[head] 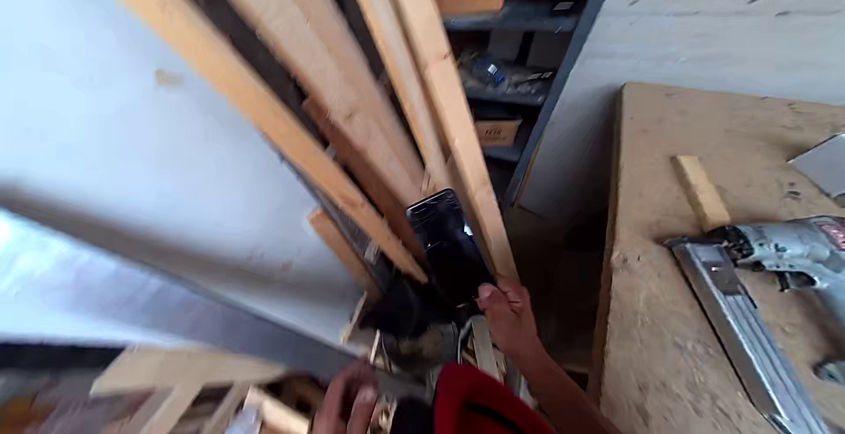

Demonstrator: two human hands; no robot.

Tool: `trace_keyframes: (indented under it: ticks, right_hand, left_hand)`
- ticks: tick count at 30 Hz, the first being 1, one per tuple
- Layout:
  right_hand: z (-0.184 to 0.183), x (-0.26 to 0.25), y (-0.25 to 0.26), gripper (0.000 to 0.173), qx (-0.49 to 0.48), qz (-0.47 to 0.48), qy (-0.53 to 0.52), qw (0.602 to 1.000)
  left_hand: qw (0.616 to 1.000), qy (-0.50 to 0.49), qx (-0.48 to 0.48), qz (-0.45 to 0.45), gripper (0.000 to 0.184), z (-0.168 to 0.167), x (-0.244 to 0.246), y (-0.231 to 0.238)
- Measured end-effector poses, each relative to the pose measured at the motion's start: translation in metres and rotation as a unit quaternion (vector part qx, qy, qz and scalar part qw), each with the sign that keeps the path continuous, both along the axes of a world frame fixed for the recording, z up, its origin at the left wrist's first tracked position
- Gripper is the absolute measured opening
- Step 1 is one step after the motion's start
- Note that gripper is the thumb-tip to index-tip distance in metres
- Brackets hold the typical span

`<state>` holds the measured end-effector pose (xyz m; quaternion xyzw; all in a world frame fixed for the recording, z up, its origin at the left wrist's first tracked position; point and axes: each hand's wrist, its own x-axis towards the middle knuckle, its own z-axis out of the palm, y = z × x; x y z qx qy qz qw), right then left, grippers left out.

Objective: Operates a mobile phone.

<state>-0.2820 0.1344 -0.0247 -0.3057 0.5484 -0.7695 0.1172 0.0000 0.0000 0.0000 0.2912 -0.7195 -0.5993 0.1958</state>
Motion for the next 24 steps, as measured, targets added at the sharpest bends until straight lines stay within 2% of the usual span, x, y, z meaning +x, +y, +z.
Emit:
trace_keyframes:
  ticks: [2, 3, 5, 8, 15, 17, 19, 21, 22, 24]
  right_hand:
    - [-0.012, 0.058, -0.001, 0.025, 0.034, 0.074, 0.028, 0.996]
    - [-0.017, 0.079, 0.0, 0.026, 0.046, 0.117, 0.065, 0.99]
    - [-0.018, 0.108, 0.006, 0.025, 0.059, 0.195, 0.157, 0.966]
    - [0.003, 0.134, 0.025, 0.026, 0.073, 0.255, 0.254, 0.93]
    - [0.025, 0.164, 0.042, 0.027, 0.104, 0.376, 0.284, 0.876]
    - [0.03, 0.168, 0.037, 0.029, 0.149, 0.445, 0.264, 0.843]
    - [0.034, 0.172, 0.028, 0.043, 0.162, 0.516, 0.208, 0.815]
    - [0.044, 0.179, 0.018, 0.059, 0.151, 0.56, 0.153, 0.8]
    - [0.051, 0.184, 0.015, 0.061, 0.148, 0.577, 0.128, 0.793]
    - [0.059, 0.194, 0.014, 0.04, 0.147, 0.59, 0.088, 0.789]
  left_hand:
    - [0.997, 0.051, 0.051, -0.037, 0.064, 0.005, -0.013, 0.0]
    - [0.993, 0.082, 0.076, -0.029, 0.06, 0.002, -0.012, 0.0]
    - [0.979, 0.152, 0.13, 0.031, 0.034, -0.004, 0.005, 0.009]
    - [0.956, 0.223, 0.171, 0.086, 0.014, -0.008, 0.049, 0.032]
    - [0.935, 0.27, 0.155, 0.169, 0.019, -0.002, 0.118, 0.092]
    - [0.951, 0.221, 0.096, 0.193, 0.023, 0.011, 0.133, 0.103]
    - [0.978, 0.102, -0.031, 0.179, 0.026, 0.03, 0.149, 0.107]
    - [0.971, -0.053, -0.183, 0.144, 0.027, 0.045, 0.162, 0.112]
    - [0.961, -0.098, -0.227, 0.126, 0.029, 0.051, 0.165, 0.117]
    - [0.958, -0.12, -0.238, 0.11, 0.03, 0.056, 0.165, 0.128]
